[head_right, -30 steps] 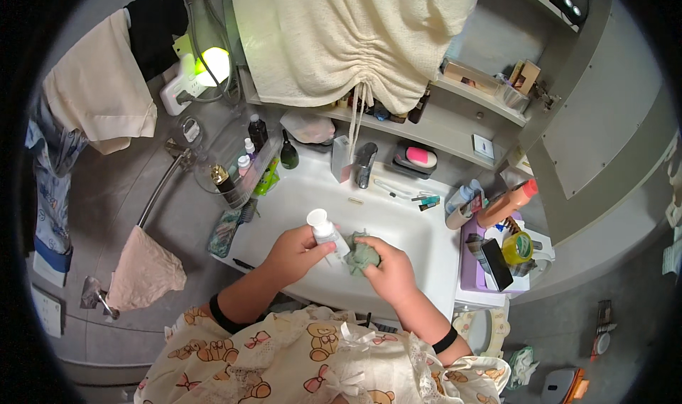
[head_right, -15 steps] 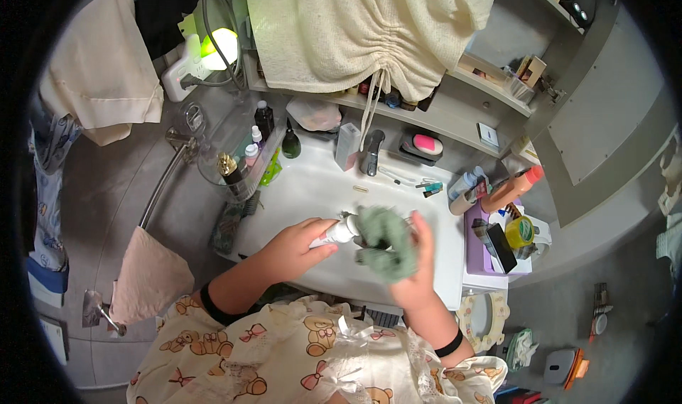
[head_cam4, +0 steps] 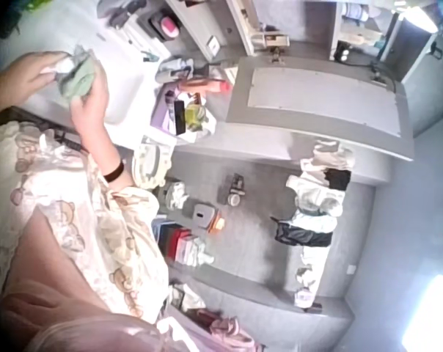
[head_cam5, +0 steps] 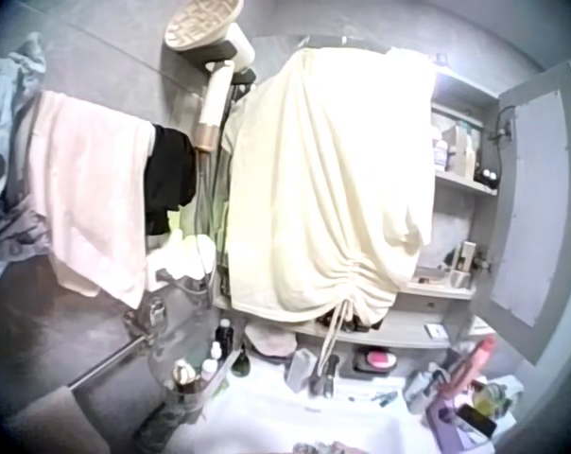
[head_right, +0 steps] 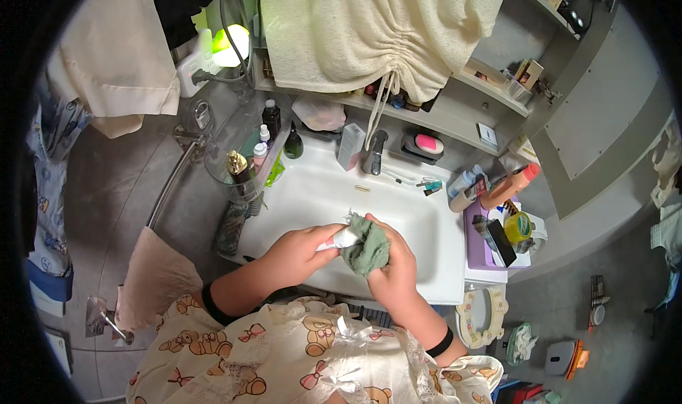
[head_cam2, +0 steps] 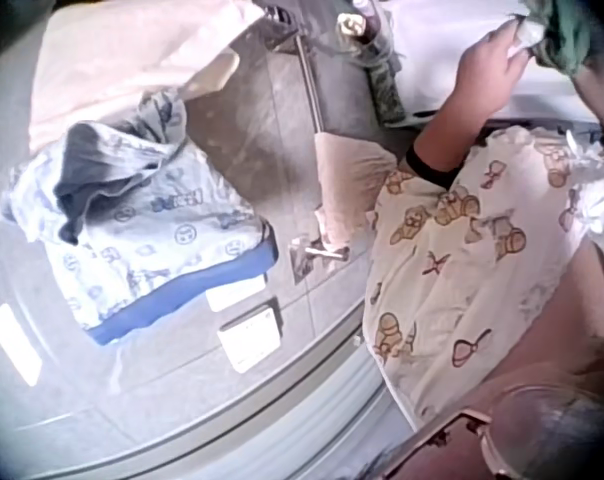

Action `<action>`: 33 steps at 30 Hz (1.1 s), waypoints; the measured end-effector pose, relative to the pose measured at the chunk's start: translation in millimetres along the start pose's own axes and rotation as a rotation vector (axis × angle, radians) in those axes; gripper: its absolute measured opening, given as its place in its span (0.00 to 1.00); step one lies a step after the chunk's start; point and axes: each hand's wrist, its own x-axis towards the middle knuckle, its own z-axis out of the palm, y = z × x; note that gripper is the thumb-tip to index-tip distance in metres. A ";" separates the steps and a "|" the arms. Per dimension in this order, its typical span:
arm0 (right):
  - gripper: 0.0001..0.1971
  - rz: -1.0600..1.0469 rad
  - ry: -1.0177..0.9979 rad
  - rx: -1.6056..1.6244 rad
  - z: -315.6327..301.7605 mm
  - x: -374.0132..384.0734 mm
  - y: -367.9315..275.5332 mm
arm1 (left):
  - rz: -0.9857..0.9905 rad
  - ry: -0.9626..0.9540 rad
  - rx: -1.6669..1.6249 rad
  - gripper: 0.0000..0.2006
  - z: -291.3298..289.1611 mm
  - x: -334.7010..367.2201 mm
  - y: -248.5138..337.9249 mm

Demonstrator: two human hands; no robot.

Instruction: The person wipes a tube with a cloth and then uses a small tool to scrape the surface of the tube.

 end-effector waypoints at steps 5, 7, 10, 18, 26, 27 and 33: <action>0.17 -0.255 0.114 -0.144 -5.3 -5.8 10.2 | -0.012 -0.027 0.008 0.20 -0.3 -0.6 11.7; 0.16 -0.384 0.138 -0.192 -8.2 -5.7 11.1 | -0.016 -0.031 0.023 0.19 2.5 0.6 12.4; 0.15 -0.495 0.053 -0.209 -18.2 -8.3 6.3 | -0.103 -0.014 -0.031 0.19 7.7 6.7 10.7; 0.22 -0.314 0.372 -0.086 -49.0 -16.4 22.6 | 0.044 -0.031 0.083 0.19 16.3 21.6 20.2; 0.22 0.232 -0.016 0.535 -81.8 -15.9 20.5 | 0.062 -0.065 0.245 0.18 38.6 45.6 45.8; 0.23 0.208 -0.101 0.389 -82.9 -15.7 17.1 | 0.055 -0.047 0.253 0.18 43.5 48.7 46.1; 0.30 -0.291 0.008 -0.183 -97.9 -10.6 34.5 | -0.004 -0.067 0.234 0.15 66.7 70.0 54.5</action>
